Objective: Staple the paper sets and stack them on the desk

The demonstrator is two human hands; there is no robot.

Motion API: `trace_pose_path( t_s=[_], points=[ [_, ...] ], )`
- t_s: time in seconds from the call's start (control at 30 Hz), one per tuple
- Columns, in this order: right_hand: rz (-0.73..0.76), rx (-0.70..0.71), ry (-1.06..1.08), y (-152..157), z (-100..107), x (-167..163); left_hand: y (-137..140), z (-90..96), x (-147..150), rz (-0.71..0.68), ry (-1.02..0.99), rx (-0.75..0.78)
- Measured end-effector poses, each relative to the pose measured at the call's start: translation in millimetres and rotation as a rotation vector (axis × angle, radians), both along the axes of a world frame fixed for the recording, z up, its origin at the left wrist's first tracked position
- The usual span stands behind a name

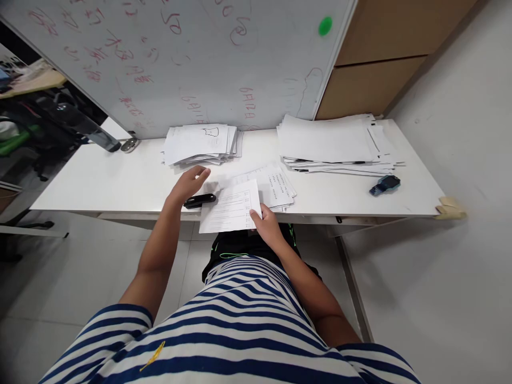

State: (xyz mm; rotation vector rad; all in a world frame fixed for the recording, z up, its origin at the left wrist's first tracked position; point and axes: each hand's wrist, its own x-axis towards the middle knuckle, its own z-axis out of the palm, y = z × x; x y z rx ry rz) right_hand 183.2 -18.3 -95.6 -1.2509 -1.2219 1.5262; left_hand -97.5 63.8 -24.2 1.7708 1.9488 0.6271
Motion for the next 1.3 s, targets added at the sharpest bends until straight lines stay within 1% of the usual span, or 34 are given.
trace_pose_path(
  t_s=[0.1, 0.2, 0.3, 0.37, 0.57, 0.77, 0.93, 1.1, 1.3],
  points=[
    [-0.021, 0.003, 0.006, 1, -2, 2, 17, -21.4, 15, 0.054, 0.113, 0.041],
    [-0.031, -0.008, 0.009, 1, -4, 4, 24, -42.5, 22, 0.116, 0.212, 0.061],
    [-0.026, -0.017, 0.011, 1, -6, 6, 22, -51.0, 25, 0.149, 0.271, 0.149],
    [-0.028, -0.016, 0.01, 1, -6, 6, 20, -50.4, 26, 0.143, 0.296, 0.171],
    [-0.045, 0.004, 0.002, 4, -3, 3, 16, -44.4, 33, 0.111, 0.328, 0.165],
    [-0.06, 0.047, 0.029, 5, -1, 2, 13, -45.2, 35, 0.099, 0.285, 0.196],
    [-0.05, 0.032, 0.022, 4, 0, 1, 12, -46.5, 38, 0.076, 0.291, 0.202],
    [-0.057, 0.039, 0.013, 3, 1, 0, 13, -46.6, 41, 0.028, 0.252, 0.198],
    [-0.06, 0.052, 0.018, 2, 0, -1, 15, -47.6, 41, 0.028, 0.251, 0.186]
  ],
)
